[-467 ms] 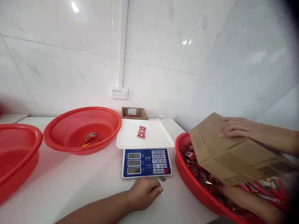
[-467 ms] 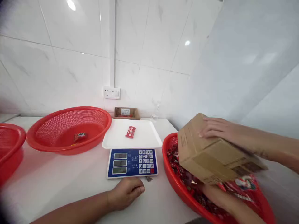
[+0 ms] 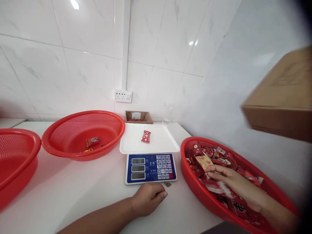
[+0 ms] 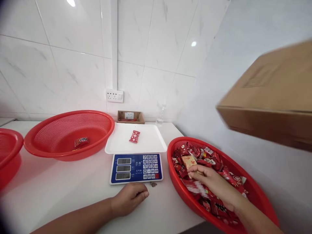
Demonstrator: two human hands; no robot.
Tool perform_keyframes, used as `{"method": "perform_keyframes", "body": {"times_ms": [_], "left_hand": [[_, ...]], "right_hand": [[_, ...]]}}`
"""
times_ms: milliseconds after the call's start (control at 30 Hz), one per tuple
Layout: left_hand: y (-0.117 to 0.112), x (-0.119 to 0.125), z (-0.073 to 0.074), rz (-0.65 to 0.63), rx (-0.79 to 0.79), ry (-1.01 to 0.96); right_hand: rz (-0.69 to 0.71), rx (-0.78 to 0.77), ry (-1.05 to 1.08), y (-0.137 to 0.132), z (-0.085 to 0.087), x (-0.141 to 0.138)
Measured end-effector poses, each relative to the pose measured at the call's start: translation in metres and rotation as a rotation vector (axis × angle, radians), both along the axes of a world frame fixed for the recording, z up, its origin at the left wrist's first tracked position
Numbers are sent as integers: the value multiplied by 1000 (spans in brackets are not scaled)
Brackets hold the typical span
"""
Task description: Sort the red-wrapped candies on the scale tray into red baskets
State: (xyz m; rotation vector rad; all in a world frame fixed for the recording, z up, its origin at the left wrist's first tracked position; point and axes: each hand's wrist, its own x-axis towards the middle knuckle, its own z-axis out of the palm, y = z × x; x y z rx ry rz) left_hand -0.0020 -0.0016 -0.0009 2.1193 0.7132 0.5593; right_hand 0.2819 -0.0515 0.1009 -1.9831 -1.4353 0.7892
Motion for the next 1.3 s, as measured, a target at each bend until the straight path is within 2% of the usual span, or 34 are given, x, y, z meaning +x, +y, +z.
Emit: {"method": "perform_keyframes", "body": {"times_ms": [67,200,333,467,600,733,867,1000,1133,1300], "left_hand": [[0,0,0,-4,-1,4],[1,1,0,-16,-3,16],[1,1,-2,-11,13,16],[-1,0,-3,-3,40,-14],[-3,-2,-4,-2,60,-36],[-3,-2,-4,-2,61,-75],[-4,-2,-2,-12,50,-77],[-3,-2,-2,-25,8,-53],[-1,-1,-2,-13,-31,-46],[-1,-1,-2,-20,-29,-24]], "right_hand": [[-24,-50,58,5,6,5],[-133,-36,58,5,9,24],[-114,-7,-16,4,20,31],[-50,79,-349,21,40,9],[100,122,-460,56,53,-35],[262,180,-357,98,49,-79],[267,163,-326,129,36,-112],[273,205,-313,146,30,-136],[260,233,-305,159,25,-146],[151,239,-334,172,20,-136]]}}
